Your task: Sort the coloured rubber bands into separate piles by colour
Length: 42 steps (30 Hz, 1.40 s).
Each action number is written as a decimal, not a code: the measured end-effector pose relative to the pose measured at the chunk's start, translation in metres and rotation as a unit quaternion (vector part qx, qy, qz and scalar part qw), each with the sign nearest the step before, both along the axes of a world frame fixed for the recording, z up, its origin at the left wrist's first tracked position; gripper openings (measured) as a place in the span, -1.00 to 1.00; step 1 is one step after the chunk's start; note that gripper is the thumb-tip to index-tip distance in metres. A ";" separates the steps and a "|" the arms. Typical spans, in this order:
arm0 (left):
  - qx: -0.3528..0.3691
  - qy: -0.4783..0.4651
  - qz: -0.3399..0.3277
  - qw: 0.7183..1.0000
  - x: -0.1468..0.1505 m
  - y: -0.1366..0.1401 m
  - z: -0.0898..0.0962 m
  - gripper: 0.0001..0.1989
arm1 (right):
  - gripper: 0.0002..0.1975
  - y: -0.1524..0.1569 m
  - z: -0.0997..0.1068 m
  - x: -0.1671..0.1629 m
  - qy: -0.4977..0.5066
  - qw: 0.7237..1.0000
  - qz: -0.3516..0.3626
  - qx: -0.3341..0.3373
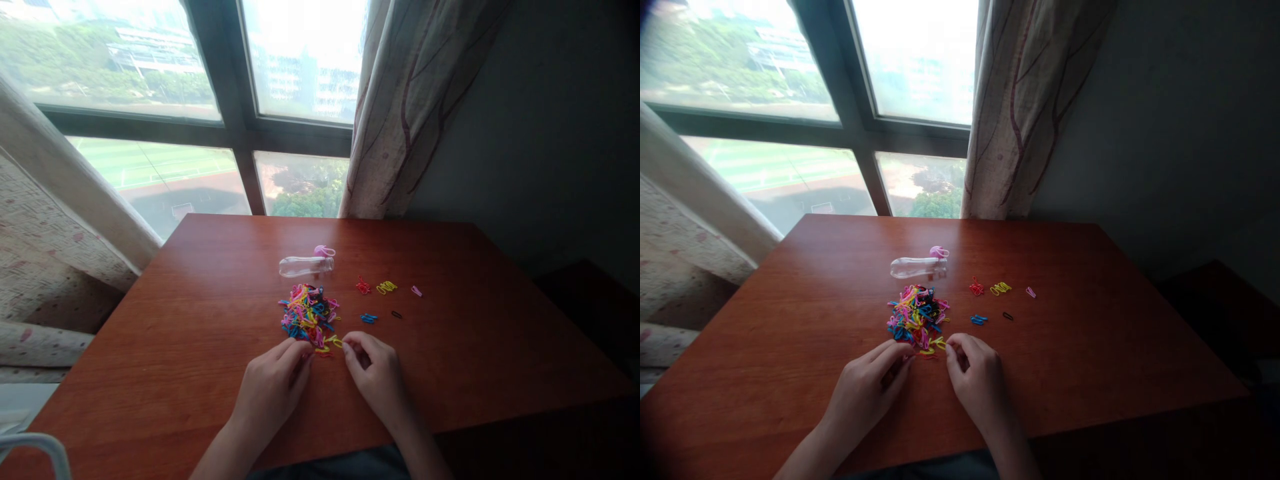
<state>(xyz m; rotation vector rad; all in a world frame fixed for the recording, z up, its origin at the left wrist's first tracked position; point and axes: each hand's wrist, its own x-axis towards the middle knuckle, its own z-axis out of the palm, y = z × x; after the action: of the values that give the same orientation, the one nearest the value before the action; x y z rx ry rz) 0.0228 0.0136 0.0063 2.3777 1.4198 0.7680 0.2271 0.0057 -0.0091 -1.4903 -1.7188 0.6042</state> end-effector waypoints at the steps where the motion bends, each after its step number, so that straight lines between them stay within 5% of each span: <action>1: 0.000 -0.012 0.004 1.000 0.003 0.003 0.003 -0.84 | -0.87 -0.001 0.000 0.000 -0.007 1.000 0.004 0.000; 10: -0.074 0.055 -0.049 0.995 0.068 0.088 0.056 -0.84 | -0.88 -0.001 0.000 -0.001 -0.032 0.999 0.027 0.012; 17: -0.081 0.047 -0.061 0.994 0.103 0.121 0.060 -0.65 | -0.86 0.000 0.000 -0.002 -0.043 0.998 0.024 0.026; 31: -0.078 0.058 -0.078 0.992 0.085 0.117 0.059 -0.67 | -0.86 0.001 0.001 0.001 0.039 0.999 -0.002 0.002; 35: -0.068 0.065 -0.082 0.992 0.058 0.092 0.057 -0.87 | -0.80 0.009 0.004 0.016 0.064 0.997 -0.050 0.005; 42: -0.061 -0.044 -0.084 0.994 0.013 0.027 0.031 -0.81 | -0.72 0.058 0.008 0.084 -0.067 0.982 -0.175 0.029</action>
<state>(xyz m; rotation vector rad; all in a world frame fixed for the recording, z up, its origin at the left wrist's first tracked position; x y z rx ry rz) 0.0354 0.0406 0.0369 2.3053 1.1805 0.7120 0.3113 0.0640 -0.0007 -1.7705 -1.5061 0.2709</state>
